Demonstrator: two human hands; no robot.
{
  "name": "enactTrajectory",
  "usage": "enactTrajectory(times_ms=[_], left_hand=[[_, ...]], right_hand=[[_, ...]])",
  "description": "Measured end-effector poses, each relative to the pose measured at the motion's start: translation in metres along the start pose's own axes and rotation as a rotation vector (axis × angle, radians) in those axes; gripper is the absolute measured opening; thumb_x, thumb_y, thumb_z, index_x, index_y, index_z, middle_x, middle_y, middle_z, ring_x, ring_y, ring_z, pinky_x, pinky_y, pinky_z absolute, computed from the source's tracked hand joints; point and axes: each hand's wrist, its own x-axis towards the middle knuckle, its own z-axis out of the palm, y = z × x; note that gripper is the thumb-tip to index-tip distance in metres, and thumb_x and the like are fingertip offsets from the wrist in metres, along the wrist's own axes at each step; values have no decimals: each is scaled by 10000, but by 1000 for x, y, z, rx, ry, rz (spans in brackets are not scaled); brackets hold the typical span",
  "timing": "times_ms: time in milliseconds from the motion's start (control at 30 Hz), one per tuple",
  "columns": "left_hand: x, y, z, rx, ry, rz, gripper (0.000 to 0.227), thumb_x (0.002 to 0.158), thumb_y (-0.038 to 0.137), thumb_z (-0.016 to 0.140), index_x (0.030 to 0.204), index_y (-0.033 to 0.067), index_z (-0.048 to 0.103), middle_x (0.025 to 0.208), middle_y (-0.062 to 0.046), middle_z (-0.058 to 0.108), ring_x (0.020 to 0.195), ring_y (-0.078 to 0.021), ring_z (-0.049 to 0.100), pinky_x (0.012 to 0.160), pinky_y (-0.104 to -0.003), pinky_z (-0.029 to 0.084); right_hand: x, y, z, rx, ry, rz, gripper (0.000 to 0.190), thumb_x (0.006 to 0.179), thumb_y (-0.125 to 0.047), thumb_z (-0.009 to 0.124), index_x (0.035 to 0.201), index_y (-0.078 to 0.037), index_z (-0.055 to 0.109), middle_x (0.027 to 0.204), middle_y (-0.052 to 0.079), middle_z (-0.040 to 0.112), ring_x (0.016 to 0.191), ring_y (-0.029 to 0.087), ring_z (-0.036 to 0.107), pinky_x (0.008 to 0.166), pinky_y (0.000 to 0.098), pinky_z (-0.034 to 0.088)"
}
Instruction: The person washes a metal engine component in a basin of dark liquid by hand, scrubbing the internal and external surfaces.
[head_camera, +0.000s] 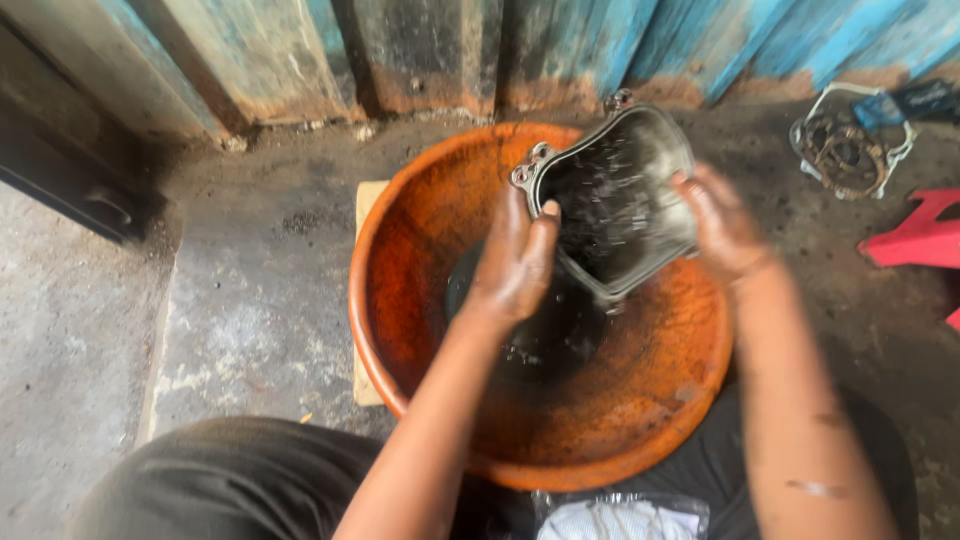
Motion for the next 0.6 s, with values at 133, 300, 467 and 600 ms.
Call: enactTrajectory(times_ms=[133,300,467,600], left_hand=[[34,54,-50,593,90,98,785,965,522,649,1423,-92,477,1329,-356,597,1221,-470,619,1008,-525,538],[42,115,-65,605,76,-304,753,733,596,658,1131,-42,705,895,-304,723,899,-448,733,843,-506,576],[41,64,-63,505,0,-623,790,755,651,601,1004,-85,745,969,-322,727,973,-423,734,910,-485,562],[34,-14,-46,201,0,-691,889,836,696,543,996,-159,729,1013,-377,726,1035,-395,727,931,-452,549]], right_hand=[[-17,-7,62,647,-65,89,423,964,-385,606,1283,-109,616,1252,65,637,1205,227,592,1070,433,465],[-28,3,114,868,-156,474,452,923,-450,601,1189,-91,665,1132,114,687,1060,268,631,942,460,515],[-29,-1,99,383,-163,734,566,911,-543,529,1247,-96,608,1248,183,672,1102,287,672,938,474,567],[-33,-32,46,90,-248,652,770,835,-650,447,1418,-150,494,1436,180,577,1100,330,680,871,532,588]])
